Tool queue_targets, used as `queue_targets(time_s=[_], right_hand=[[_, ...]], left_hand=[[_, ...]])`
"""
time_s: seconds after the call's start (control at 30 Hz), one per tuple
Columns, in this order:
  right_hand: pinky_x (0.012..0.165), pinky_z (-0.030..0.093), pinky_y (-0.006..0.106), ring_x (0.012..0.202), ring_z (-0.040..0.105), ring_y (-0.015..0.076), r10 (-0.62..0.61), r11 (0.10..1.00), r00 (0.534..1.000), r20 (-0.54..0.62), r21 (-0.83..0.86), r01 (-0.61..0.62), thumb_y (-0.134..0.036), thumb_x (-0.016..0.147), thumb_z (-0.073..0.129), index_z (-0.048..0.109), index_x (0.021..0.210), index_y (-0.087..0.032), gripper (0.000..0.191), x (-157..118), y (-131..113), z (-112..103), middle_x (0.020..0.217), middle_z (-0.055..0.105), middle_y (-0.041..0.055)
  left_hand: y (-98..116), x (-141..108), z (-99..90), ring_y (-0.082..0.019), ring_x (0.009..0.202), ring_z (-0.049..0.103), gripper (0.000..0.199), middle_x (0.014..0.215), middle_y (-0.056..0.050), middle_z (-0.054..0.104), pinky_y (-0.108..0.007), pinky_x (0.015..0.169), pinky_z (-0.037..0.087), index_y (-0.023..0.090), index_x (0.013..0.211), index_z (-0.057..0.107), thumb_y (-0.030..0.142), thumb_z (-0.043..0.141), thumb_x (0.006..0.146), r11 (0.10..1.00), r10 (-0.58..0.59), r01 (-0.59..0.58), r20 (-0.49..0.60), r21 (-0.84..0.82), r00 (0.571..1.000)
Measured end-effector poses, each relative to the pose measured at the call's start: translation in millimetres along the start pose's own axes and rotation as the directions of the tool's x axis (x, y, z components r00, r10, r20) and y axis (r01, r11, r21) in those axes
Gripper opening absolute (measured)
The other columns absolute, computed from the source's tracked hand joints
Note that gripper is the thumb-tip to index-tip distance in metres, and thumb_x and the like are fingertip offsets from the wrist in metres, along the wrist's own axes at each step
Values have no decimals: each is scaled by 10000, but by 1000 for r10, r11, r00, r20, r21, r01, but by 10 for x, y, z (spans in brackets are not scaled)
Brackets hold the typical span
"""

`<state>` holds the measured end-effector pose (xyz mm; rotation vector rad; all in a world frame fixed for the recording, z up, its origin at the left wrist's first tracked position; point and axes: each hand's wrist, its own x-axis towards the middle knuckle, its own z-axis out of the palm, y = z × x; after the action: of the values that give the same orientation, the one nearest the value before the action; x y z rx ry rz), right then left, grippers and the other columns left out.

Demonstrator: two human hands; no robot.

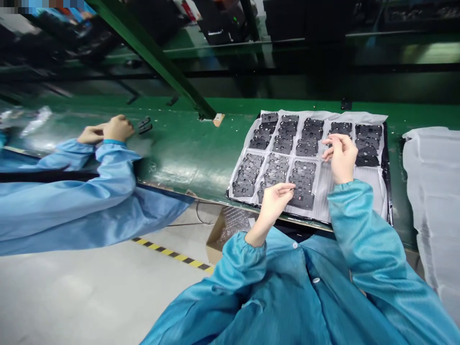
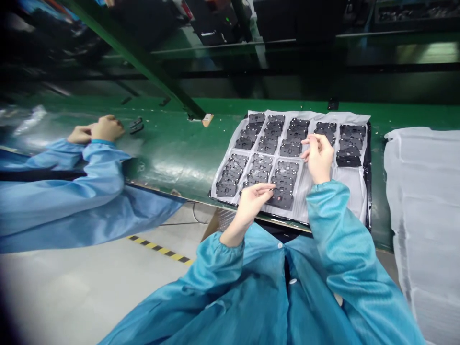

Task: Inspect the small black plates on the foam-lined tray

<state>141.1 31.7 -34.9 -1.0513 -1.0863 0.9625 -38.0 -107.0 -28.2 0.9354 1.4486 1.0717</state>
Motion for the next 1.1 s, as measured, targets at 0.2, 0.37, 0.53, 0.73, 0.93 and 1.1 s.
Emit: queue_targets(time_s=[0.2, 0.37, 0.53, 0.73, 0.93, 1.1], right_hand=[[371, 397, 154, 459, 553, 46, 32, 999, 999, -3, -11, -32, -435, 911, 543, 563, 963, -200, 242, 19, 17, 0, 863, 680, 13], [368, 388, 152, 452, 544, 42, 48, 999, 999, -18, -20, -49, -380, 911, 547, 557, 937, -196, 186, 13, -45, 14, 843, 674, 8], [373, 389, 163, 457, 544, 46, 14, 999, 1000, -9, -51, -15, -345, 924, 532, 559, 948, -199, 150, -18, -87, 21, 844, 667, 5], [428, 435, 185, 465, 541, 47, -51, 994, 998, 28, -96, 53, -344, 938, 526, 565, 949, -208, 142, -59, -57, 36, 856, 663, -1], [420, 422, 182, 480, 539, 47, -78, 990, 996, 47, -118, 83, -381, 962, 492, 556, 982, -213, 181, -44, 4, 28, 874, 662, 6], [414, 414, 178, 479, 536, 42, -90, 985, 995, 52, -143, 96, -370, 973, 476, 549, 993, -207, 179, -40, 11, 26, 878, 659, 12]], left_hand=[[20, 3, 9, -110, 686, 635, 250, 767, -47, 712, -197, 631, 448, 116, 925, 722, 229, 702, 704, 995, -72, 75, 43, -61, 996], [26, -63, -15, -122, 690, 644, 128, 754, -36, 705, -214, 657, 470, 129, 826, 709, 197, 668, 725, 997, 63, -60, -49, 54, 997], [-29, -79, -49, -133, 690, 605, 121, 740, -19, 675, -261, 664, 466, 161, 868, 704, 169, 600, 806, 838, 385, -291, -121, 462, 915], [40, 32, -228, -212, 1045, 560, 100, 1129, -68, 664, -410, 951, 429, 184, 933, 689, 236, 625, 875, 426, 496, -541, 313, 725, 810], [304, 78, -690, -243, 1164, 500, 288, 1261, -86, 592, -465, 1009, 419, 213, 1159, 597, 249, 635, 876, 232, 507, -584, 416, 778, 755], [323, -73, -935, -268, 1275, 449, 428, 1331, -106, 526, -510, 1078, 385, 233, 1256, 509, 254, 660, 856, 225, 450, -570, 434, 790, 780]])
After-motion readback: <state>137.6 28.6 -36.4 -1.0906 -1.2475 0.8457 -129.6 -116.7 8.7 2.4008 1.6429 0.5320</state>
